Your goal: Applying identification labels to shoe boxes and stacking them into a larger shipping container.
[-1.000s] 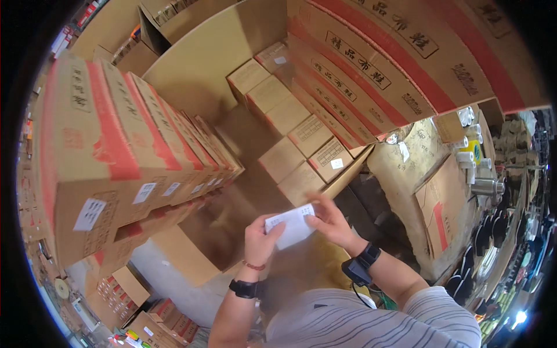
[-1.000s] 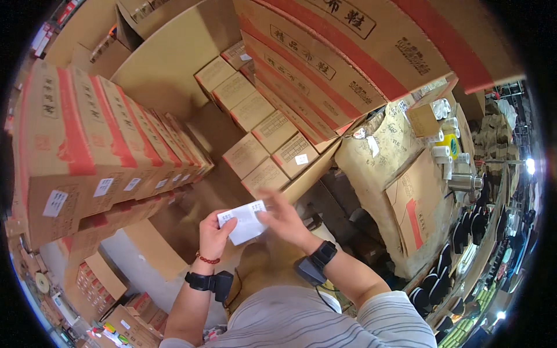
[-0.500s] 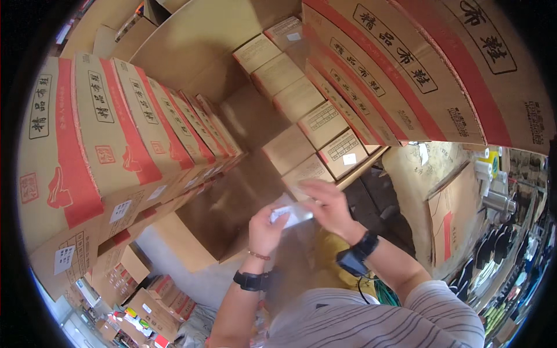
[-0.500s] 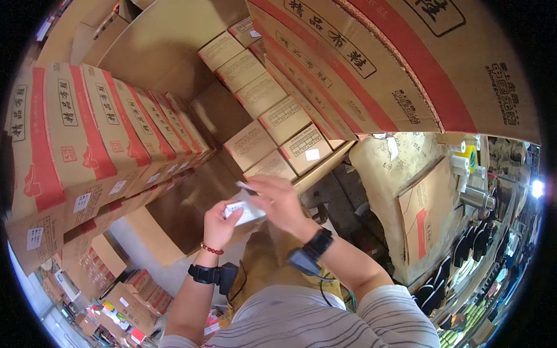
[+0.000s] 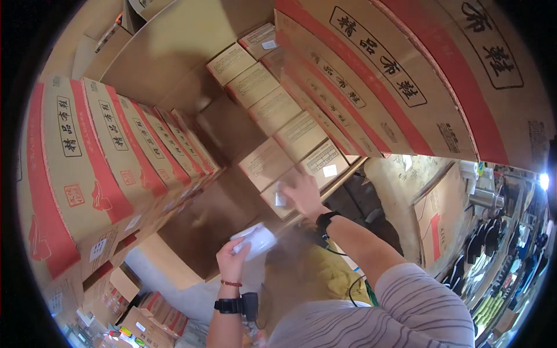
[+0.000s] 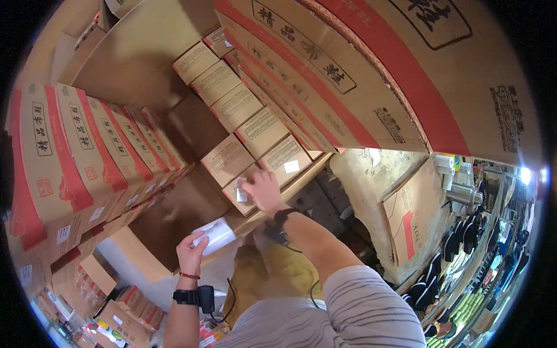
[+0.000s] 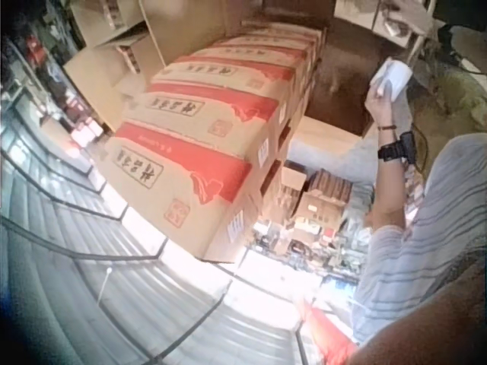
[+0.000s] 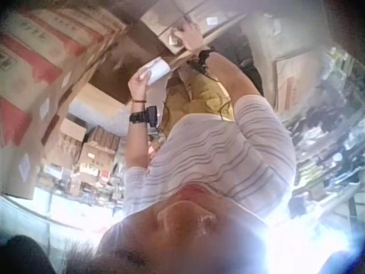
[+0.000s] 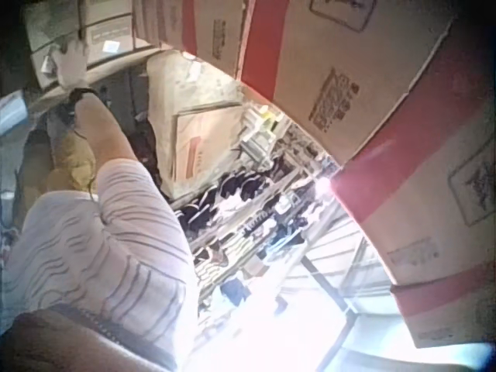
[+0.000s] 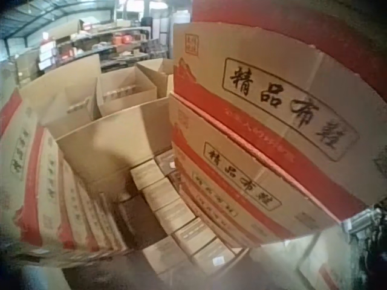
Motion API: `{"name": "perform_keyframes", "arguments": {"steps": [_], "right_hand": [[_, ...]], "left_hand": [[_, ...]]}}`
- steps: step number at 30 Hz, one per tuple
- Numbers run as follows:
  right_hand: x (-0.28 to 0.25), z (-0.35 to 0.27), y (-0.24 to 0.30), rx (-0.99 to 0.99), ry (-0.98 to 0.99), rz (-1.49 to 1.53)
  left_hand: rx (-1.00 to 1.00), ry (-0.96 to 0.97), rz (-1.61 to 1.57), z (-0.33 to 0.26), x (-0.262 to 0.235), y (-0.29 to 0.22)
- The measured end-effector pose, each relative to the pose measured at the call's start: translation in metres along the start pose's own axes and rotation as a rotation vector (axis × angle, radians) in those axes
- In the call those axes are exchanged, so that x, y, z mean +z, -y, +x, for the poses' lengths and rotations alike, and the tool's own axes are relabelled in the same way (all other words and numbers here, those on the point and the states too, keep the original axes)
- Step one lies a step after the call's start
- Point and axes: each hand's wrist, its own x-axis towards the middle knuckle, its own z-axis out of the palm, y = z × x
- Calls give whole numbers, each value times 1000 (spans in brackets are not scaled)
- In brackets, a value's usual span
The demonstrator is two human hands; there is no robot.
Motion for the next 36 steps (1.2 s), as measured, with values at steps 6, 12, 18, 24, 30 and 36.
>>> {"name": "perform_keyframes", "arguments": {"steps": [6, 12, 18, 24, 30, 36], "right_hand": [[21, 54, 2, 256, -116, -2], [-4, 35, -18, 538, -276, 264], [-20, 16, -86, 1043, -163, 1168], [-39, 42, 20, 425, 172, 1450], [-52, 29, 101, 765, 309, 1819], [-84, 38, 102, 407, 113, 1058]], "left_hand": [[-20, 70, -214, -8, 4, 9], [35, 147, -334, -10, 1, -4], [29, 215, -474, 1, -2, -20], [252, 112, -331, 11, 14, -56], [472, -82, -198, 9, 29, -74], [379, 54, -212, 7, 24, -94]]}}
